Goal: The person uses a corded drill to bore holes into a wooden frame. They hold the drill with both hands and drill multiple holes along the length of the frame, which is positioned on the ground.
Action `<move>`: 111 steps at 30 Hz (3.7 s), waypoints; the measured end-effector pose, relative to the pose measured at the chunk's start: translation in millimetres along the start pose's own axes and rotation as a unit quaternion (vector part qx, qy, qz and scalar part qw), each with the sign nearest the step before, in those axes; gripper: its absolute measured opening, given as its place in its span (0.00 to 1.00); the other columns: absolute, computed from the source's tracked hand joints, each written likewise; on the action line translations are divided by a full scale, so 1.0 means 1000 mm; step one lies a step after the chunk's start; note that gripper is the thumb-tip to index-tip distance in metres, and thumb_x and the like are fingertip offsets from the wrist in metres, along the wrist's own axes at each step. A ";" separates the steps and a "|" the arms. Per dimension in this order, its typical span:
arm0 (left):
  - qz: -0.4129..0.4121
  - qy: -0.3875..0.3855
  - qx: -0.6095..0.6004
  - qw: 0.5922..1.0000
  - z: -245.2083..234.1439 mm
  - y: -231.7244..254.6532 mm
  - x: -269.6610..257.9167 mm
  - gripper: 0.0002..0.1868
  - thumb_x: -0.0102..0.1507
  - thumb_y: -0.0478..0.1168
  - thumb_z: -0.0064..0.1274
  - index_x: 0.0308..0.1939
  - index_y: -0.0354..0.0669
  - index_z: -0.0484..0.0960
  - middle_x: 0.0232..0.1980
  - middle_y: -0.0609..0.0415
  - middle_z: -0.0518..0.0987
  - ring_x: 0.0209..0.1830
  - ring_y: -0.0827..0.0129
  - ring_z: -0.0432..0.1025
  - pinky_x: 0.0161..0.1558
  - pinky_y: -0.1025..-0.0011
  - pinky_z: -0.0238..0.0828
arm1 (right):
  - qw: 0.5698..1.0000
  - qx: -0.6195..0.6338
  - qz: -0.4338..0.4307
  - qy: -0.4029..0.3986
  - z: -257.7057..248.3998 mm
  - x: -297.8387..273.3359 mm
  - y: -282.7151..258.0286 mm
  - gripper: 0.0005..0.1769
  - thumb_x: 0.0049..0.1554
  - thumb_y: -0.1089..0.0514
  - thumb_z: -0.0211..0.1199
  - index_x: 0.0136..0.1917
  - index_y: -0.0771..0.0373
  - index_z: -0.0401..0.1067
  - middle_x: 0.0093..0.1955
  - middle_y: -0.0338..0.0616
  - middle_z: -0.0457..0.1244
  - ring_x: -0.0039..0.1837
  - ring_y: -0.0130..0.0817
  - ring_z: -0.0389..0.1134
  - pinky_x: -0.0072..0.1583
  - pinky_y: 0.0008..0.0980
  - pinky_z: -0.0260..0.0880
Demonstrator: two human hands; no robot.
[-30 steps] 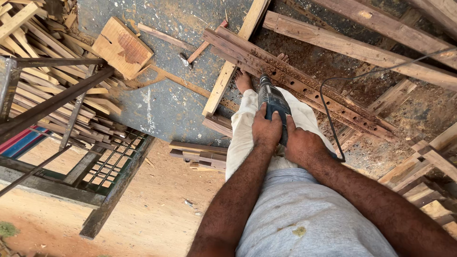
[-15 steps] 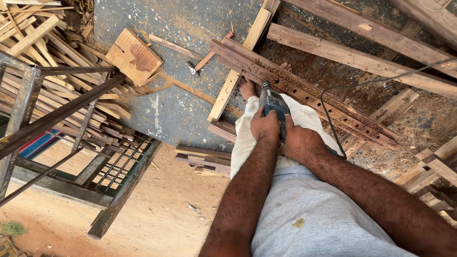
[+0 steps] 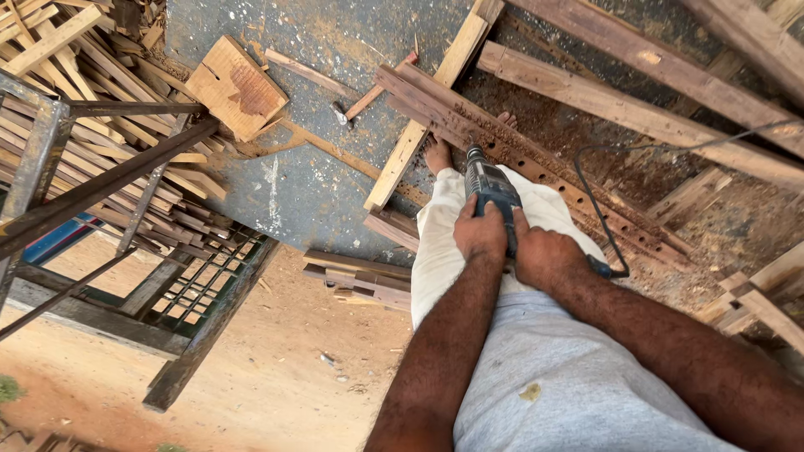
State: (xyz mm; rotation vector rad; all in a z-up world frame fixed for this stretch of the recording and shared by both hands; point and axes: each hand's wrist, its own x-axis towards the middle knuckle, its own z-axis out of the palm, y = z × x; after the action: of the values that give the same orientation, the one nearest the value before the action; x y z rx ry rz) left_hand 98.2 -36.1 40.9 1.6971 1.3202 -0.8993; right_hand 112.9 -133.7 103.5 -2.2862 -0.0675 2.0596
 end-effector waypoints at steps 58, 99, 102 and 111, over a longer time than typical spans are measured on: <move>0.212 0.037 0.131 0.968 0.005 -0.018 0.037 0.25 0.63 0.44 0.44 0.60 0.36 0.79 0.60 0.35 0.78 0.61 0.43 0.73 0.63 0.55 0.68 | 0.998 0.026 -0.033 0.041 -0.006 0.011 -0.007 0.45 0.60 0.54 0.54 0.82 0.70 0.39 0.50 0.58 0.69 0.54 0.48 0.75 0.58 0.47 0.77; 0.300 0.022 0.108 0.948 -0.006 -0.021 0.043 0.17 0.61 0.40 0.44 0.48 0.39 0.83 0.52 0.41 0.83 0.54 0.45 0.78 0.58 0.57 0.74 | 0.997 0.027 -0.032 0.057 -0.010 0.017 -0.015 0.44 0.59 0.54 0.55 0.81 0.68 0.42 0.49 0.55 0.68 0.53 0.47 0.74 0.58 0.48 0.76; 0.344 0.035 0.091 0.934 -0.007 -0.026 0.047 0.17 0.60 0.39 0.44 0.49 0.38 0.83 0.54 0.41 0.83 0.55 0.45 0.77 0.58 0.56 0.74 | 0.998 0.035 -0.031 0.052 -0.006 0.021 -0.016 0.44 0.60 0.54 0.55 0.82 0.70 0.41 0.49 0.55 0.68 0.53 0.47 0.75 0.57 0.48 0.77; 0.354 0.044 0.094 0.929 0.002 -0.037 0.058 0.18 0.60 0.39 0.44 0.48 0.36 0.84 0.55 0.37 0.82 0.58 0.44 0.77 0.62 0.57 0.73 | 0.998 0.027 -0.035 0.054 -0.006 0.022 -0.013 0.43 0.60 0.54 0.54 0.82 0.68 0.42 0.50 0.55 0.68 0.54 0.47 0.74 0.57 0.48 0.76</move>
State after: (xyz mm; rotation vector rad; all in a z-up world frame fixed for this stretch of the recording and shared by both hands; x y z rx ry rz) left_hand 74.3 -8.2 -17.5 2.1657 0.5821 -0.5286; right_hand 121.1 -119.4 83.2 -2.3230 -0.0830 1.8794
